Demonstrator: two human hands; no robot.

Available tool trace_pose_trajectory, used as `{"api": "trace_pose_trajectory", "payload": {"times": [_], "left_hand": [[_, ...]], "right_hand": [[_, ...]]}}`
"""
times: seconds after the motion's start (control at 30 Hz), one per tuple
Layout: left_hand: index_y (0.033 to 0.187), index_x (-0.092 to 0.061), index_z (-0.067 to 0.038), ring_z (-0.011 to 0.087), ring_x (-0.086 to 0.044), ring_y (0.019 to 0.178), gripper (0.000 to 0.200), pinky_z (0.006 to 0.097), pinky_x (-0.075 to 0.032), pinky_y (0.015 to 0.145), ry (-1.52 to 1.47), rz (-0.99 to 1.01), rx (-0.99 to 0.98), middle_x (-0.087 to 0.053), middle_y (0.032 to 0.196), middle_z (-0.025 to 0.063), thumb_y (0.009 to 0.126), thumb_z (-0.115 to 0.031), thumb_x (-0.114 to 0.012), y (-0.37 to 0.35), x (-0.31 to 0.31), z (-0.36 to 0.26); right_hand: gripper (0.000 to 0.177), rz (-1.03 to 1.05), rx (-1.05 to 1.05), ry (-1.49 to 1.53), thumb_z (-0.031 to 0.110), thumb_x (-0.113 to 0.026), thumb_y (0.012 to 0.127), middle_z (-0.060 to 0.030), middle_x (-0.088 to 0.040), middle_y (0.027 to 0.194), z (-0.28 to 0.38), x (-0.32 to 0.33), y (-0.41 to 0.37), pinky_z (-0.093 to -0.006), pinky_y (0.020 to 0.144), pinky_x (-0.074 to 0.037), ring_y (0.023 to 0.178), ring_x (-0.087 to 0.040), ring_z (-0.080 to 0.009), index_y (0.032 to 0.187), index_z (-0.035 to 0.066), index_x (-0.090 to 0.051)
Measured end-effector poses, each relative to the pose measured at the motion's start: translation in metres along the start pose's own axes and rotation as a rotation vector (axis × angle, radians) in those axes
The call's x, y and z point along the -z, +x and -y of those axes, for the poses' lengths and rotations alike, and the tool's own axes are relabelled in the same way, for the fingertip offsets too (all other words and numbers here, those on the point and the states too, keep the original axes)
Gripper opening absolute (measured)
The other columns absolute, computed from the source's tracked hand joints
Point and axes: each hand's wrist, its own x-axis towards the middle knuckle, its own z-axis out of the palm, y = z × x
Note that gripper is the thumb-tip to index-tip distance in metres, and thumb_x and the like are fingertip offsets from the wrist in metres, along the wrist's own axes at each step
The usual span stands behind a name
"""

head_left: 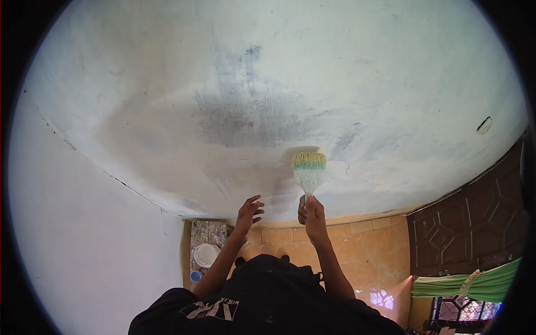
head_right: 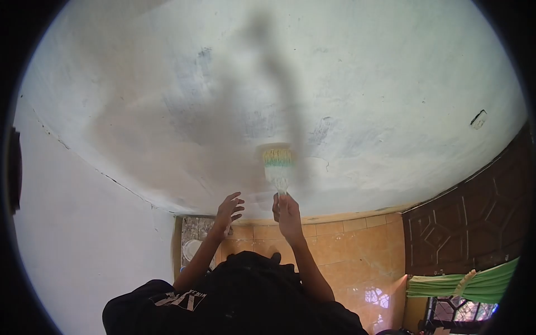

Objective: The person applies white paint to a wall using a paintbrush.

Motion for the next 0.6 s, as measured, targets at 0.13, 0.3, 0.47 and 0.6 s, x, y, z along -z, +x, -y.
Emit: {"api": "trace_pose_trajectory", "payload": {"times": [0.13, 0.3, 0.47, 0.6], "left_hand": [[0.130, -0.051, -0.017, 0.0129, -0.055, 0.097, 0.039, 0.0313, -0.044, 0.084, 0.001, 0.003, 0.021, -0.060, 0.110, 0.0009, 0.096, -0.036, -0.052, 0.000, -0.008, 0.005], [0.131, -0.050, -0.017, 0.0137, -0.054, 0.098, 0.041, 0.0313, -0.043, 0.084, -0.002, 0.011, 0.033, -0.059, 0.111, 0.0019, 0.096, -0.037, -0.052, -0.005, -0.014, 0.006], [0.133, -0.048, -0.015, 0.0154, -0.052, 0.100, 0.046, 0.0323, -0.041, 0.086, 0.002, 0.016, 0.018, -0.056, 0.113, 0.0035, 0.096, -0.040, -0.052, -0.008, -0.019, 0.008], [0.133, -0.047, -0.014, 0.0155, -0.052, 0.100, 0.045, 0.0324, -0.041, 0.086, 0.005, 0.009, 0.014, -0.056, 0.113, 0.0038, 0.096, -0.039, -0.051, -0.009, -0.024, 0.007]], "right_hand": [[0.039, -0.010, 0.039, -0.035, 0.047, -0.041, 0.100, 0.0075, -0.032, 0.061, -0.078, 0.043, 0.029, -0.0195, 0.044, -0.023, 0.050, -0.027, -0.0021, 0.082, 0.013, -0.045], [0.041, -0.047, -0.342, 0.028, 0.052, -0.042, 0.098, 0.0077, -0.032, 0.061, -0.138, 0.058, -0.004, -0.0199, 0.044, -0.023, 0.048, -0.027, -0.0031, 0.082, 0.015, -0.045], [0.045, -0.059, -0.573, 0.044, 0.056, -0.038, 0.097, 0.0083, -0.033, 0.061, -0.141, 0.072, -0.008, -0.0199, 0.043, -0.025, 0.047, -0.028, -0.0033, 0.085, 0.014, -0.046], [0.046, 0.008, -0.490, 0.120, 0.056, -0.037, 0.097, 0.0084, -0.032, 0.061, -0.071, 0.058, -0.001, -0.0196, 0.042, -0.023, 0.047, -0.027, -0.0027, 0.089, 0.012, -0.046]]}}
